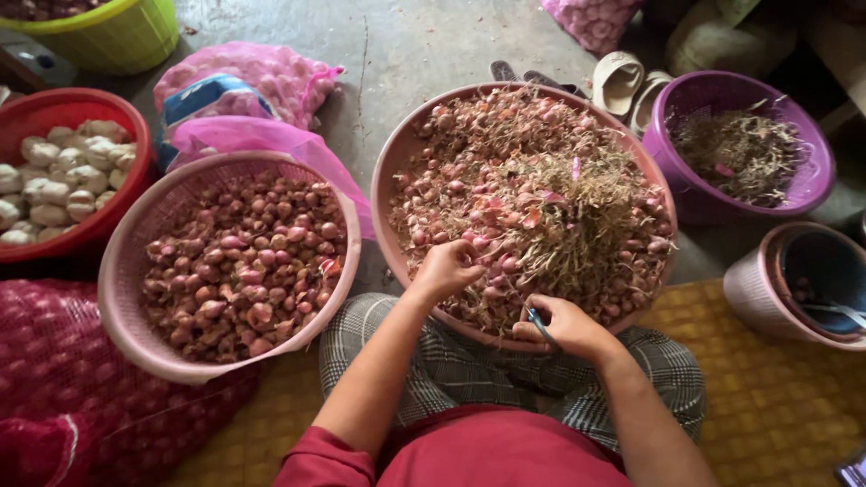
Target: The person sits on the floor and trims dried roots and stems off shallots using scissors, placing the trimmed shallots into a basket beside them and discarding trimmings into a separate bowl.
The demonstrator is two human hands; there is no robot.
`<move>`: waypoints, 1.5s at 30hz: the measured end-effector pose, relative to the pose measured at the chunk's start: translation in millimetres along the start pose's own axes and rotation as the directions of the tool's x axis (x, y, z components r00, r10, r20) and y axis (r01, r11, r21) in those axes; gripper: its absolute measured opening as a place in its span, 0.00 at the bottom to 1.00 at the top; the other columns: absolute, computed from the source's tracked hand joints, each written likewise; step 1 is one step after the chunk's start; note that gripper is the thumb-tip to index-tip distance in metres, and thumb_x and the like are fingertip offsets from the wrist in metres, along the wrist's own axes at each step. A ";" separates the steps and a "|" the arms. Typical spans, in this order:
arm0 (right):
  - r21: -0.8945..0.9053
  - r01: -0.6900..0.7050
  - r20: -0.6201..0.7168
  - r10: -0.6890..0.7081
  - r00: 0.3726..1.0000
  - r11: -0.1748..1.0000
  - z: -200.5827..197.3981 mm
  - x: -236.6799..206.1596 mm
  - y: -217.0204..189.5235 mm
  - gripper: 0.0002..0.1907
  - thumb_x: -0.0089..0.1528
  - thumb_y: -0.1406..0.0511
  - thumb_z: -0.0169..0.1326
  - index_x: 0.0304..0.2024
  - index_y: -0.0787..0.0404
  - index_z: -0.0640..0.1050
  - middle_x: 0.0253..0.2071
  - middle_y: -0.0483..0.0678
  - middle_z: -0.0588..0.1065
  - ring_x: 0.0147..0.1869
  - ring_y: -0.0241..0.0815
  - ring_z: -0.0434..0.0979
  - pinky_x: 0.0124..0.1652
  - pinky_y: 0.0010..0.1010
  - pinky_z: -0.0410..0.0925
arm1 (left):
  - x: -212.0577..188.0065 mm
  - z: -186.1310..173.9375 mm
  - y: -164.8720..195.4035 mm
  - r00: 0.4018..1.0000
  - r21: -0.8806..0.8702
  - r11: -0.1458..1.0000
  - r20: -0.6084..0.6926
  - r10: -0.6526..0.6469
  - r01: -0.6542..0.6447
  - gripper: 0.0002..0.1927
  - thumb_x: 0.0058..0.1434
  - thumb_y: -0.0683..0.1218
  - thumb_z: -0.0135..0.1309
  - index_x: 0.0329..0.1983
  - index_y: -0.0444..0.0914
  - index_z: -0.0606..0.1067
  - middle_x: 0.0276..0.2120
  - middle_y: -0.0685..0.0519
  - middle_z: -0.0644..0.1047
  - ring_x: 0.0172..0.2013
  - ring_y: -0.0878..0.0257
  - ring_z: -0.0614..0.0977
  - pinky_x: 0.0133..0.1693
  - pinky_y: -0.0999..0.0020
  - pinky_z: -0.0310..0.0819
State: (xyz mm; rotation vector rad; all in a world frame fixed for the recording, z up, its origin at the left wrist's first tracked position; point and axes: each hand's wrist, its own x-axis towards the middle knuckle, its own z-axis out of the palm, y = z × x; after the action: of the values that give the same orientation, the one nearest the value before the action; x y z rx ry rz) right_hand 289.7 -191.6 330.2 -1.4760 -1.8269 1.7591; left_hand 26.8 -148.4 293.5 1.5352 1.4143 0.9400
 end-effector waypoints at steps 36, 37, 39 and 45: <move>0.109 0.127 -0.244 -0.097 0.965 0.986 -3.5 8.2 17.4 0.15 0.56 0.57 0.66 0.37 0.59 0.78 0.25 0.40 0.73 0.25 0.30 0.69 0.25 0.25 0.65 | 32.8 7.4 1.7 0.925 0.425 0.875 -0.180 0.335 -0.234 0.08 0.54 0.45 0.64 0.36 0.41 0.79 0.37 0.47 0.79 0.40 0.46 0.81 0.41 0.52 0.75; 0.098 0.104 -0.227 -0.079 0.971 0.990 -4.6 5.1 13.8 0.15 0.56 0.57 0.66 0.37 0.58 0.78 0.25 0.40 0.73 0.24 0.30 0.69 0.25 0.25 0.66 | 35.1 9.7 -2.6 0.939 0.408 0.888 -0.168 0.301 -0.212 0.07 0.55 0.44 0.62 0.36 0.41 0.79 0.37 0.47 0.79 0.40 0.46 0.82 0.40 0.52 0.75; 0.080 0.057 -0.182 -0.041 0.982 0.995 -3.4 1.8 5.2 0.16 0.55 0.55 0.66 0.37 0.58 0.79 0.25 0.40 0.74 0.24 0.30 0.71 0.24 0.25 0.66 | 36.3 8.9 -10.5 0.953 0.335 0.924 -0.165 0.253 -0.187 0.09 0.52 0.44 0.65 0.34 0.39 0.78 0.33 0.48 0.79 0.36 0.50 0.82 0.39 0.56 0.76; 0.017 -0.080 -0.092 0.081 0.992 0.997 10.9 17.5 -33.7 0.18 0.57 0.55 0.65 0.39 0.61 0.79 0.22 0.44 0.74 0.19 0.32 0.70 0.21 0.25 0.65 | 25.1 1.8 -24.0 0.999 -0.284 0.958 -0.026 -0.041 0.032 0.10 0.56 0.43 0.66 0.35 0.36 0.77 0.28 0.56 0.79 0.30 0.71 0.78 0.35 0.72 0.76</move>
State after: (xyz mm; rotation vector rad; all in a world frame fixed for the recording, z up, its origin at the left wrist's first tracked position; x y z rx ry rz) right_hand 256.7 -178.4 347.4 -1.6190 -1.7309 1.7040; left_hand 21.6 -123.0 270.5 1.2822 1.2626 1.0968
